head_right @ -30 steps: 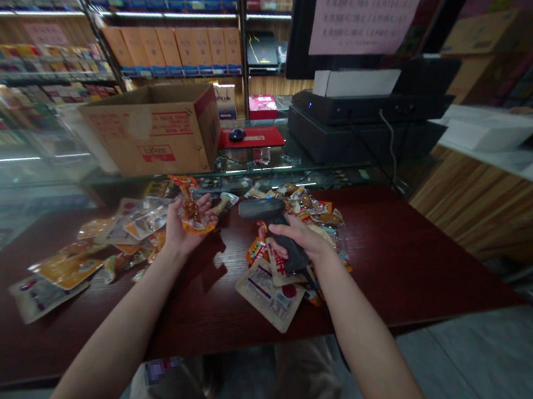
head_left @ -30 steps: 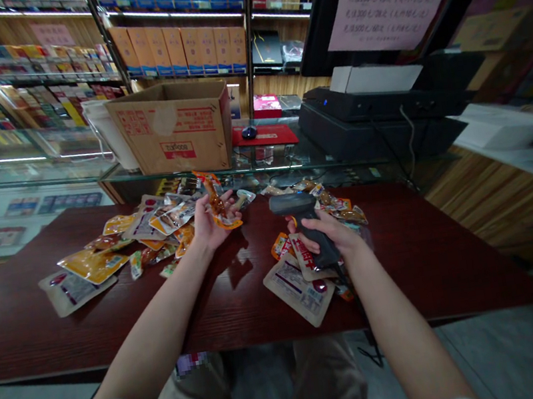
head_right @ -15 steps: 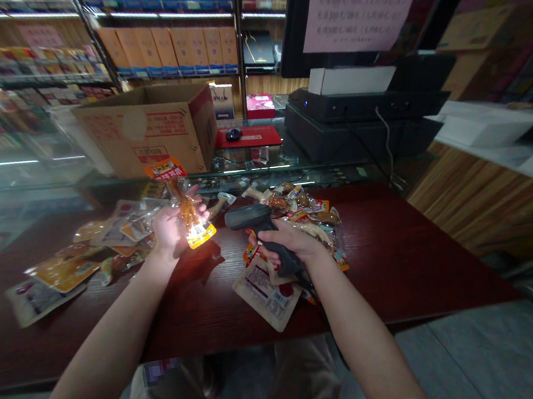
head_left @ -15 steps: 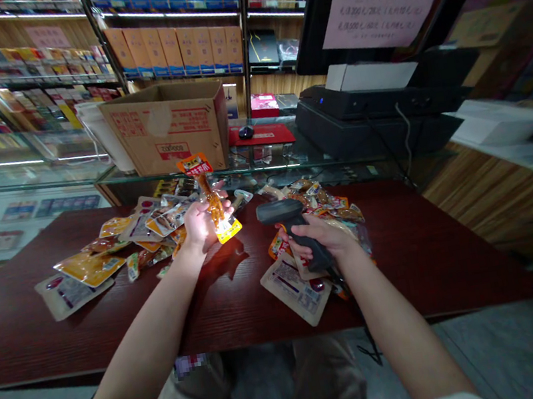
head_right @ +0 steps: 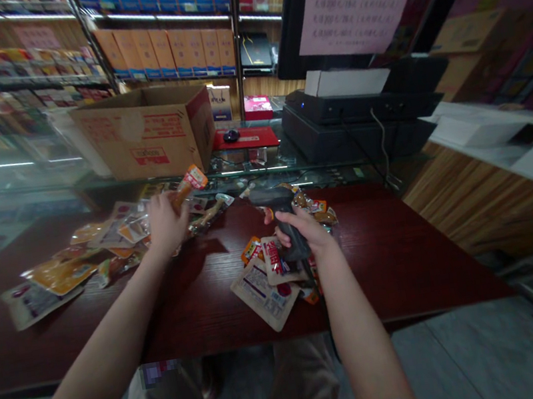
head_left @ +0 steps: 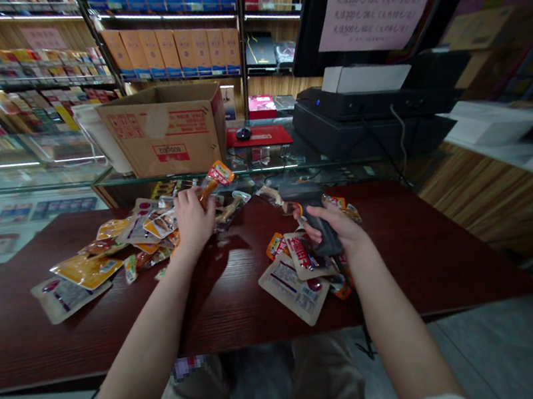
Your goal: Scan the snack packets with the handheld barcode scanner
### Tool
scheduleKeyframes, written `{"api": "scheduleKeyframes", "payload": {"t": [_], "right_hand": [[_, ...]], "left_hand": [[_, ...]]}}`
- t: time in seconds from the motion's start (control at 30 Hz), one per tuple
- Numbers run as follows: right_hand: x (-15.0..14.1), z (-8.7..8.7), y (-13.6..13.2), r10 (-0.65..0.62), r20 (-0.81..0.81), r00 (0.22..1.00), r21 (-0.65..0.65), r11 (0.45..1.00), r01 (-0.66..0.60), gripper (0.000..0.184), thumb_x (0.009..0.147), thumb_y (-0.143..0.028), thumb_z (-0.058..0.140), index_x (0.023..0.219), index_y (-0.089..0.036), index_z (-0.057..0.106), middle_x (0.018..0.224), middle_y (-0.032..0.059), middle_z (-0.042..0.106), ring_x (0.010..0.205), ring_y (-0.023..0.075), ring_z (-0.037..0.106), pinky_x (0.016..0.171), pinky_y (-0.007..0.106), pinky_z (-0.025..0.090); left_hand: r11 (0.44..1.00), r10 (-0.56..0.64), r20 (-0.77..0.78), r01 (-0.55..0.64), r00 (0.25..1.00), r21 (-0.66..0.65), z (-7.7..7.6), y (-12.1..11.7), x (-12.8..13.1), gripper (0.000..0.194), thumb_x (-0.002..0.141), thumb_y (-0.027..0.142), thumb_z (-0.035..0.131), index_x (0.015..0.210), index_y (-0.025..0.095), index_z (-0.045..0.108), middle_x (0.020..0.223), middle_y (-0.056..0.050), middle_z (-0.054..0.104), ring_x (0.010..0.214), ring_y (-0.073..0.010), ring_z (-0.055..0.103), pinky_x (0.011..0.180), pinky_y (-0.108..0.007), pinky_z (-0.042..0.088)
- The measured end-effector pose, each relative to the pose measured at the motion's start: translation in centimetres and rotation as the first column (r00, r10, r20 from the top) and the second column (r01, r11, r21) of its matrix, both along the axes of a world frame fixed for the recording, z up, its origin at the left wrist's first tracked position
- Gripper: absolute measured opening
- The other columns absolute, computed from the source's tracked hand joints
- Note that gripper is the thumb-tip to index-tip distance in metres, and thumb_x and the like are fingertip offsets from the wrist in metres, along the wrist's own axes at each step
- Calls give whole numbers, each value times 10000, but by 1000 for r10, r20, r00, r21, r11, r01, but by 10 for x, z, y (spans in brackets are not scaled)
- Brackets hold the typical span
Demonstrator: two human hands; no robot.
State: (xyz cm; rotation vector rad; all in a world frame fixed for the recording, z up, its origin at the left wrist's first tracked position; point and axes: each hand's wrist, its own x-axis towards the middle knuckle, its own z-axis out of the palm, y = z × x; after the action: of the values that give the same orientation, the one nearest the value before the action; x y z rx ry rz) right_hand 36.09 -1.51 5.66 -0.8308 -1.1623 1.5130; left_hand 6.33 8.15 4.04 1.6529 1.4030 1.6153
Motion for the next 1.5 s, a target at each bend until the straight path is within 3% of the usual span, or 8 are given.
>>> {"api": "scheduleKeyframes", "payload": {"t": [0.17, 0.4, 0.6, 0.67, 0.83, 1.0, 1.2, 1.5], "right_hand": [[28, 1, 4, -165, -40, 986, 0, 986, 165, 290, 769, -390, 748, 908, -197, 581, 678, -11, 595, 419, 65, 409, 365, 213, 360], [54, -5, 9, -266, -65, 962, -47, 964, 263, 350, 761, -459, 747, 947, -202, 597, 495, -52, 485, 373, 104, 430, 348, 230, 354], [55, -1, 7, -301, -58, 952, -68, 953, 297, 357, 720, -470, 765, 852, -179, 605, 467, -52, 493, 352, 94, 439, 355, 222, 362], [55, 0, 6, -298, -73, 952, -87, 952, 292, 347, 721, -464, 761, 848, -177, 611, 455, -53, 487, 351, 97, 440, 354, 221, 364], [55, 1, 6, -293, -103, 951, -137, 951, 278, 335, 737, -458, 744, 864, -177, 613, 443, -57, 481, 355, 100, 444, 354, 216, 371], [57, 0, 7, -304, -117, 946, -145, 947, 286, 366, 717, -454, 760, 891, -174, 602, 450, -59, 494, 352, 92, 443, 361, 205, 366], [67, -1, 7, -352, -132, 927, -185, 927, 326, 403, 686, -428, 797, 914, -172, 584, 511, -47, 542, 387, 95, 465, 361, 211, 378], [64, -4, 8, -374, -119, 920, -156, 922, 354, 352, 715, -407, 773, 914, -183, 589, 535, -38, 564, 380, 93, 454, 349, 213, 361]], "left_hand": [[985, 152, -329, -169, 932, -23, -6, -9, -15, 496, 710, 389, 734, 1094, 119, 575, 1412, -294, 414, 1420, -559, 111, 1100, -696, 135], [999, -31, -433, 36, 901, 4, -14, -10, 4, 724, 833, 493, 616, 1414, 94, 450, 1526, -296, 336, 1478, -510, 78, 1089, -739, 167], [991, -134, -944, 23, 301, -134, -21, -10, 40, 465, 979, 440, 399, 1397, 301, 548, 1558, -111, 416, 1487, -393, 223, 1107, -760, -23], [980, -173, -963, -66, 206, -190, -21, -9, 41, 475, 977, 480, 388, 1382, 308, 568, 1542, -122, 438, 1474, -437, 221, 1052, -819, 37], [925, -291, -942, -201, 168, -322, 1, 4, 41, 484, 912, 535, 497, 1306, 292, 640, 1412, -169, 570, 1363, -526, 368, 977, -857, 129], [988, -150, -967, 5, 208, -153, 19, 33, 89, 471, 918, 459, 516, 1279, 176, 624, 1334, -210, 605, 1308, -441, 475, 1082, -743, 173], [870, -423, -880, 370, 219, -326, 0, 73, 158, 665, 915, 437, 536, 1505, 192, 353, 1500, -163, 459, 1339, -344, 455, 1066, -512, 380], [873, -426, -828, 406, 365, -270, -23, 80, 160, 490, 681, 436, 766, 1072, 172, 633, 1197, -146, 575, 1179, -366, 497, 980, -504, 410]]}}
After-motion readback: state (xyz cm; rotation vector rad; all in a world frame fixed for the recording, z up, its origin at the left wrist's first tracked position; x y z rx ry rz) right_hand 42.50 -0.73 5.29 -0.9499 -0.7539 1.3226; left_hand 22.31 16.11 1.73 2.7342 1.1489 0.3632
